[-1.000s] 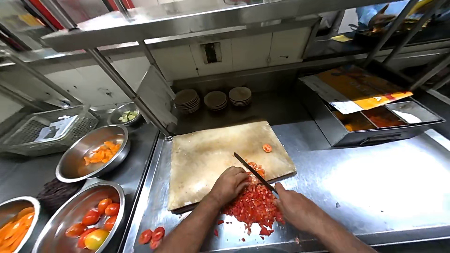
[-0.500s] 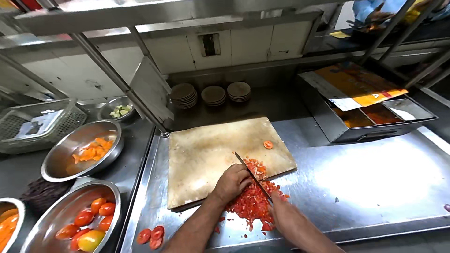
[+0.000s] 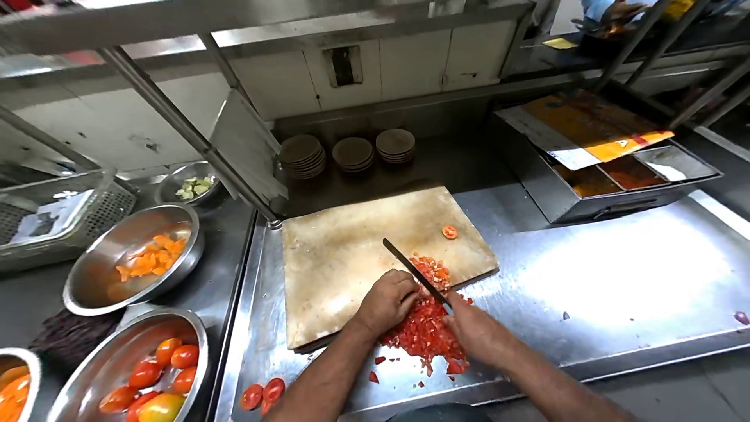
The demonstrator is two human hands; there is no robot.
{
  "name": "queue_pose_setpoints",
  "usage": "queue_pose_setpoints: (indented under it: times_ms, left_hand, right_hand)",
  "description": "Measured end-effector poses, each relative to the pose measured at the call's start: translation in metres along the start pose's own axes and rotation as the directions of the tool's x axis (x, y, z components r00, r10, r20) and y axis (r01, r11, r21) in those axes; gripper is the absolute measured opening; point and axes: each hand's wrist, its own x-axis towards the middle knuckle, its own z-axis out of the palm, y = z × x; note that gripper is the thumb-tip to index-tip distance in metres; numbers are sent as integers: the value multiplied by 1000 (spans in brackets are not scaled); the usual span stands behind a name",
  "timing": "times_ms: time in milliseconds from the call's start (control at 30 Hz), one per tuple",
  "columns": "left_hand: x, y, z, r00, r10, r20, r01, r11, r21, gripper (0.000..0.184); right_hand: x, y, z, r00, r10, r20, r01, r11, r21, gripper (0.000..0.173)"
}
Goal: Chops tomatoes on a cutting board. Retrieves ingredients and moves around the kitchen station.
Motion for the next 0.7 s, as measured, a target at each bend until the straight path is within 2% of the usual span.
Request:
queue_pose_setpoints:
  times_ms: [100,167,233,300,400,467,533,567,633,700]
  left_hand:
    - [1,-1,2,1000,5,-15,-5,1000,-6,18]
    - [0,-1,2,1000,-8,-20,7,1000,-22,18]
    - [-1,-1,1,1000,-7,-9,7,999,-34,18]
    - [1,-1,-2,1000,-4,-1,4,999,-47,17]
    - [1,-2,-3,1000,4,8,-4,997,-73,16]
    - [-1,-2,-3,1000,21,-4,-21,996,-81,17]
    - [-2,-3,-2,1000,26,6,-25,996,-88,19]
    - [-1,-2,-3,1000,23,10,-22,995,-99,21]
    - [-2,-1,-4,1000,16,-10,-17,992,-123,25]
    - [-4,1,-4,995,-19,-99,6,991,-132,29]
  right_hand:
    - [-29,-3,-13,999,18,39,-17,999,-32,45]
    - [-31,-6,11,997,63,34,-63,998,-3,43]
    - [-10,-5,34,997,75,-19,-74,997,34,42]
    - [2,-8,21,999,38,-31,-37,999,39,45]
    - [-19,-11,-3,999,44,17,-44,999,12,45]
    - [-29,-11,13,997,71,15,-71,996,45,44]
    - [-13,-11,42,995,100,-20,-98,991,92,46]
    - [-5,-12,42,995,96,-34,-92,991,96,47]
    - [2,-9,29,999,37,-27,-35,995,95,48]
    - [-5,5,10,999,-15,-38,19,995,103,51]
